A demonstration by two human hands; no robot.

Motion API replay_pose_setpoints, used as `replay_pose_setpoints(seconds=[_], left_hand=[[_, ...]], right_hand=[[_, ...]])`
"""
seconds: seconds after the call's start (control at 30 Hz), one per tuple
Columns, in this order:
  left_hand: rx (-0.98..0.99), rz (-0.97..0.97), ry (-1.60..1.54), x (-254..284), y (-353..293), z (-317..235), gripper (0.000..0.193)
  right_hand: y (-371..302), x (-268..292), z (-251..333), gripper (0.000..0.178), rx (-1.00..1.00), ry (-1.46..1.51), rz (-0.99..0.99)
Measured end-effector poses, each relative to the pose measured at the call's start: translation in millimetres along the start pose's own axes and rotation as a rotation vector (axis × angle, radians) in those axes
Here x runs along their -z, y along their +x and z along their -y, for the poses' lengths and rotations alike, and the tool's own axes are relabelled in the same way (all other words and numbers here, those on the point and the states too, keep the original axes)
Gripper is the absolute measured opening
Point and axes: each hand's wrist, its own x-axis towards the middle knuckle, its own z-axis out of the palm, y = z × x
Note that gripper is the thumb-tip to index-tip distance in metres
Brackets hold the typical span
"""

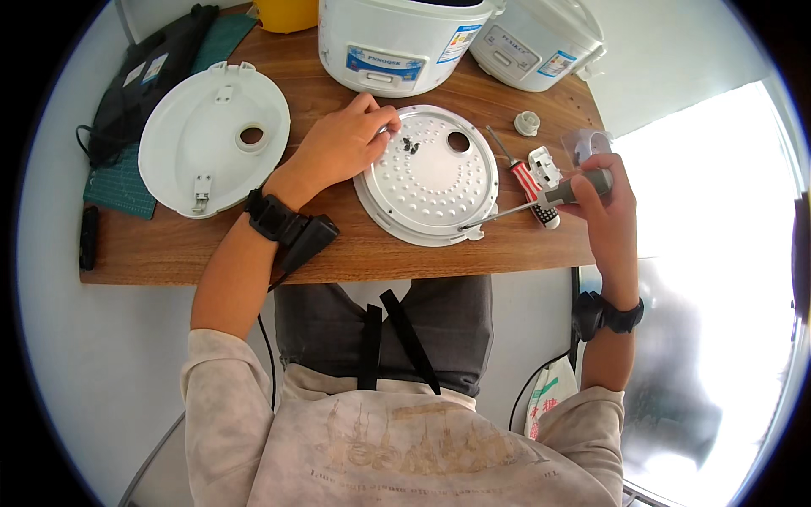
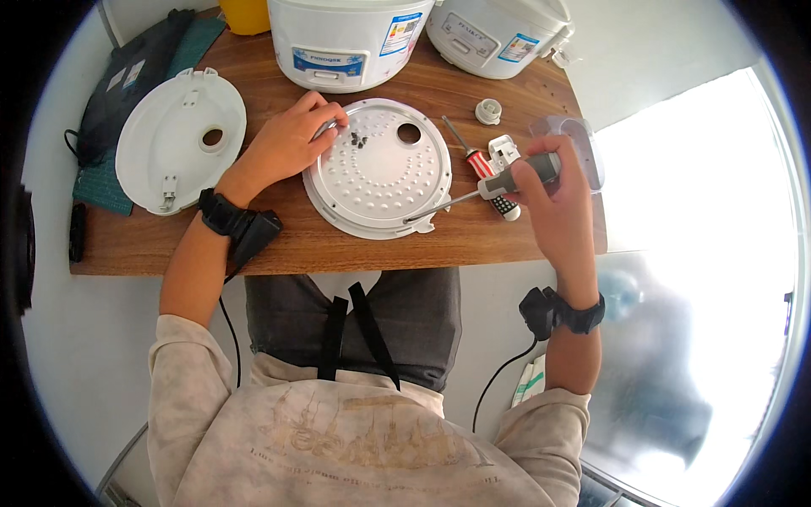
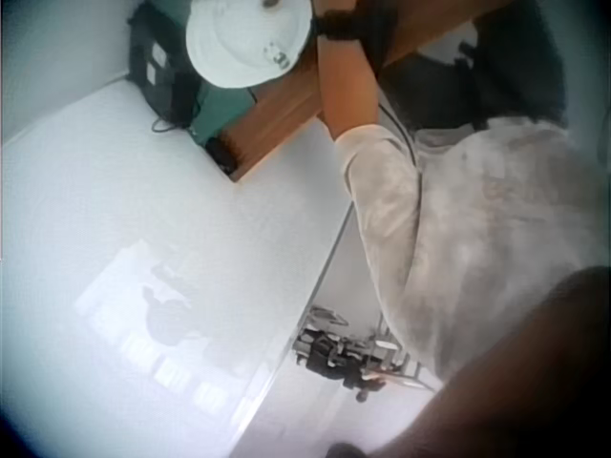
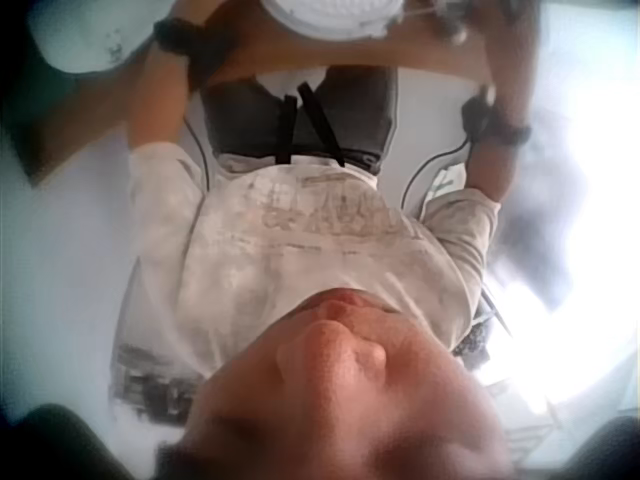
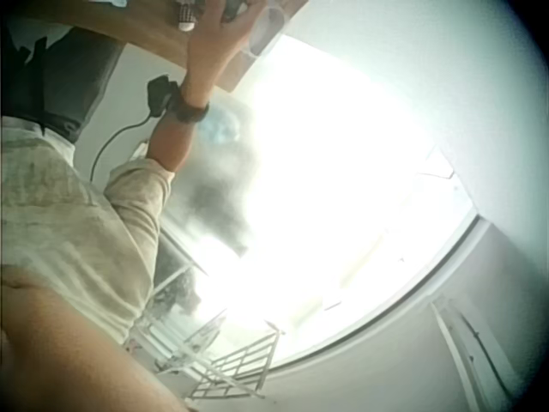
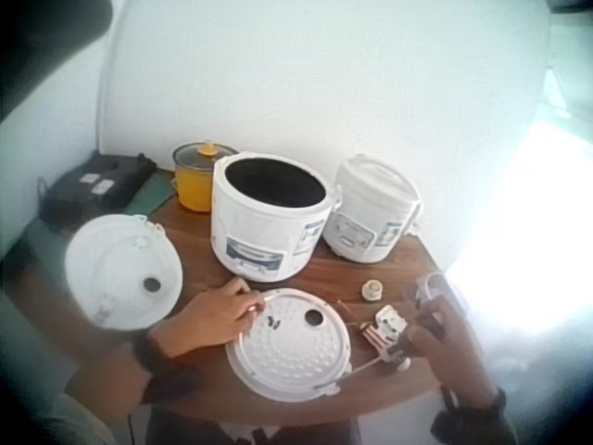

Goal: The person uses a screwdriver to remove screws from a white circular plastic lid, then separates the lid into two parts and removes a rubber gasket. The person then uses the screwdriver to remove screws from a white plastic bowl-shaped component.

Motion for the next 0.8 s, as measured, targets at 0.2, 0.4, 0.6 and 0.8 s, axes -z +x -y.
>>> replay_pose_setpoints(seconds=[0.2, 0.4, 0.6, 0.8], left_hand=[[0.017, -0.008, -0.041, 0.1, -2.5, 0.8, 0.016], [0.014, 0.009, -0.027, 1.3, -1.7, -0.3, 0.015], [0.009, -0.001, -0.013, 0.5, -1.9, 0.6, 0.015], [0.020, 0.016, -0.020, 1.3, -1.6, 0.0, 0.016]], right_hand=[[-24.4, -10.2, 19.0, 0.033, 0.266, -0.089, 0.033], [-25.9, -6.7, 11.7, 0.036, 0.434, -0.190, 0.067], [-26.7, -7.2, 13.6, 0.035, 0.470, -0.250, 0.052], [-29.2, -6.0, 13.8, 0.035, 0.535, -0.280, 0.081]])
